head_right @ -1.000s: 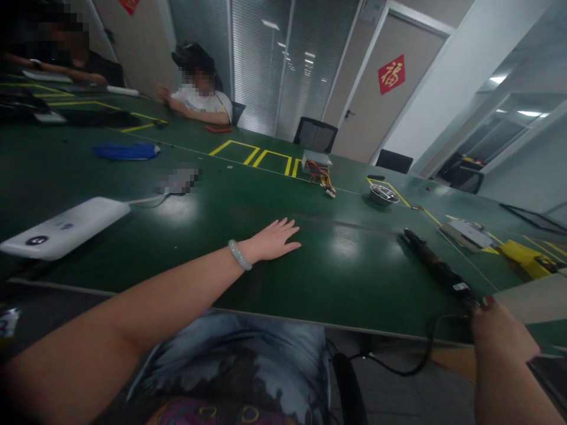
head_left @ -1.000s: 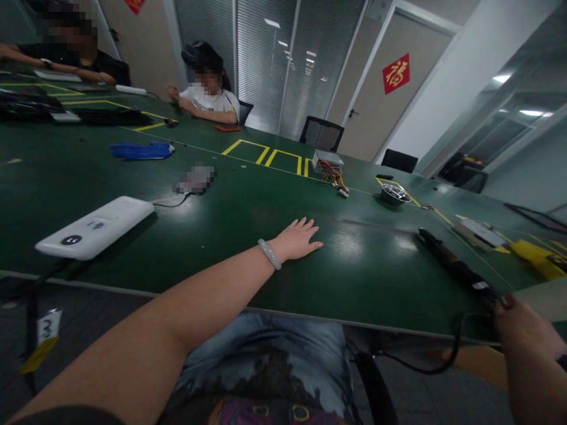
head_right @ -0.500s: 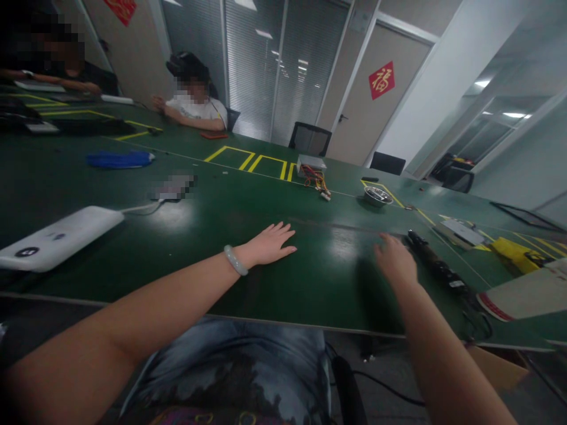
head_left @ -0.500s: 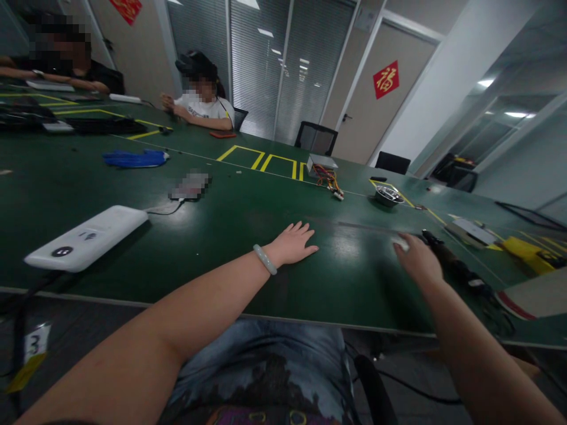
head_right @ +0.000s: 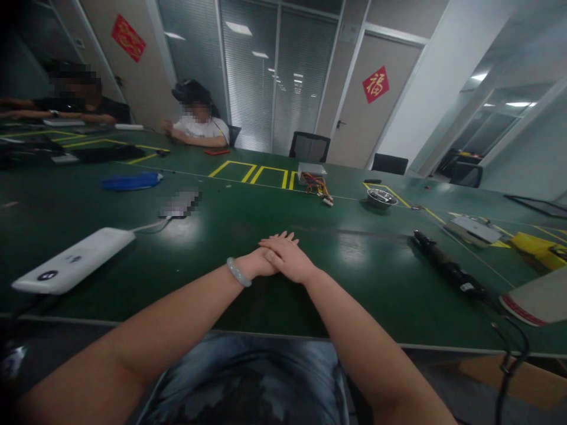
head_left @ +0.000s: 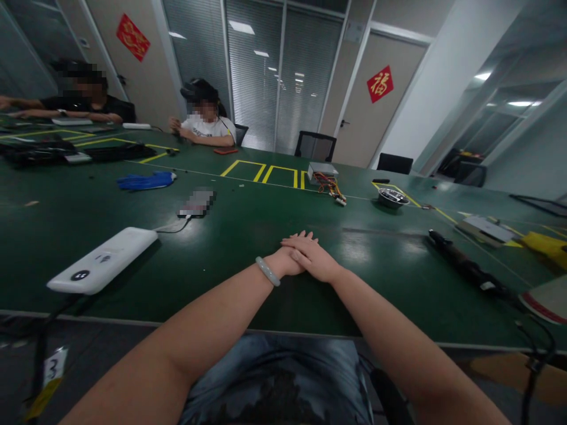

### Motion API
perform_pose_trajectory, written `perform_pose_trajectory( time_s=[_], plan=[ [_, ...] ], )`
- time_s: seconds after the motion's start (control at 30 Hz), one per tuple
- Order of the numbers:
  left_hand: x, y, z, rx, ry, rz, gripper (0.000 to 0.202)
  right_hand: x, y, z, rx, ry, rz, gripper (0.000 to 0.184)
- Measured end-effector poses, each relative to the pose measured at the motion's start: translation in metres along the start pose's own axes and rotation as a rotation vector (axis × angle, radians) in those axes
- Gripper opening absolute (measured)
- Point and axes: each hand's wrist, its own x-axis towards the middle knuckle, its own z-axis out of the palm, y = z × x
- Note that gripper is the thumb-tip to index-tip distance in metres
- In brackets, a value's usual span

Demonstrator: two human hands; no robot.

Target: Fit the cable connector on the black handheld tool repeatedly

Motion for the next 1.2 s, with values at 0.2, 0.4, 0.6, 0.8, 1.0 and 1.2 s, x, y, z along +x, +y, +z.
perform_pose_trajectory(
  time_s=[0.2,0.4,0.6,0.8,1.0,1.2],
  plan=[
    [0.0,0.004,-0.007,-0.017,-0.059,-0.007,0.059,-0.006,0.004,-0.011,0.096,-0.036,0.046,0.039],
    [0.0,0.005,-0.008,-0.023,-0.112,-0.036,0.061,-0.006,0.005,-0.014,0.117,-0.04,0.048,0.038],
    [0.002,-0.003,-0.003,-0.025,-0.077,-0.009,0.061,-0.01,0.01,-0.017,0.105,0.0,0.075,0.037],
    [0.001,-0.011,-0.001,-0.089,0.018,0.026,0.063,-0.031,0.06,-0.049,-0.297,0.231,0.342,0.038],
    [-0.005,-0.014,-0.008,-0.12,-0.017,0.03,0.065,-0.125,0.148,-0.112,-0.762,0.845,1.23,0.058],
    [-0.004,-0.012,-0.01,-0.154,0.002,0.019,0.063,-0.272,0.191,-0.159,-1.044,0.975,1.518,0.091]
  ],
)
